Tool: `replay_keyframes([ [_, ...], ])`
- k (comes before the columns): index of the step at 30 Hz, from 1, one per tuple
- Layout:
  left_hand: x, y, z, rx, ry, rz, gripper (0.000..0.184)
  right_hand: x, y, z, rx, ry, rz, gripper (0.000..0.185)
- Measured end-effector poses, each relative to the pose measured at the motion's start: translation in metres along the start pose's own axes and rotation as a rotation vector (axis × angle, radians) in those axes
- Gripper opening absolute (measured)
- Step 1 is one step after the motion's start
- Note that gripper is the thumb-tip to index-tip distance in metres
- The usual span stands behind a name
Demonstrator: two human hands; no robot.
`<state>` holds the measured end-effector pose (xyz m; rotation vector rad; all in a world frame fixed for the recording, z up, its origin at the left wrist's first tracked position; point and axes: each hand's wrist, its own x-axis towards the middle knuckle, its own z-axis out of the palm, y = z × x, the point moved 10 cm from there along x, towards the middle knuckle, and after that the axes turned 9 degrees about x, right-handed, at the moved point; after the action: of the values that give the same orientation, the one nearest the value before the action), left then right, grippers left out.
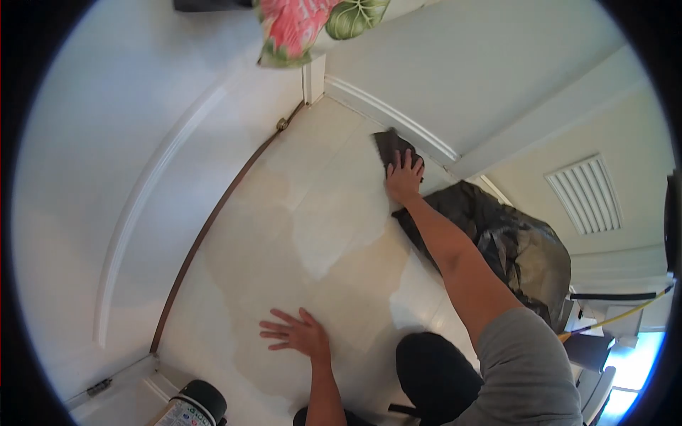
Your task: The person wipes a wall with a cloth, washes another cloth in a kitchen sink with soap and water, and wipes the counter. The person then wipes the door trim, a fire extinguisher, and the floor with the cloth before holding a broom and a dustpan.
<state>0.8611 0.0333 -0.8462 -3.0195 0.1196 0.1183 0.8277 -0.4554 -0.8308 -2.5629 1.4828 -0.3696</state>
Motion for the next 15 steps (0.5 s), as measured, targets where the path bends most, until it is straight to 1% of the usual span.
replay_keyframes([
  [2, 0.002, -0.001, -0.004, 0.031, -0.006, -0.011, 0.071, 0.03, -0.011, 0.018, -0.182, -0.157, 0.024, 0.055],
  [3, 0.001, 0.002, -0.006, 0.023, -0.003, 0.0, 0.07, 0.045, -0.023, 0.022, -0.178, -0.158, 0.009, 0.055],
  [5, 0.001, 0.002, -0.008, 0.023, 0.002, -0.013, 0.069, 0.067, -0.068, 0.034, -0.026, -0.139, -0.16, 0.056],
  [6, 0.002, 0.003, -0.007, 0.031, 0.0, 0.001, 0.069, 0.081, -0.086, 0.041, -0.017, -0.144, -0.178, 0.056],
  [8, 0.002, 0.003, -0.007, 0.043, -0.001, -0.006, 0.069, 0.108, -0.137, 0.052, 0.146, -0.174, -0.348, 0.059],
  [12, 0.005, 0.006, -0.01, -0.01, -0.017, 0.002, 0.07, 0.146, -0.2, 0.073, 0.146, -0.22, -0.412, 0.061],
  [14, 0.005, 0.003, -0.01, -0.017, -0.037, -0.002, 0.07, 0.148, -0.204, 0.081, 0.142, -0.241, -0.376, 0.06],
  [15, 0.004, 0.004, -0.01, -0.008, -0.035, 0.007, 0.07, 0.142, -0.203, 0.082, 0.11, -0.224, -0.417, 0.056],
])
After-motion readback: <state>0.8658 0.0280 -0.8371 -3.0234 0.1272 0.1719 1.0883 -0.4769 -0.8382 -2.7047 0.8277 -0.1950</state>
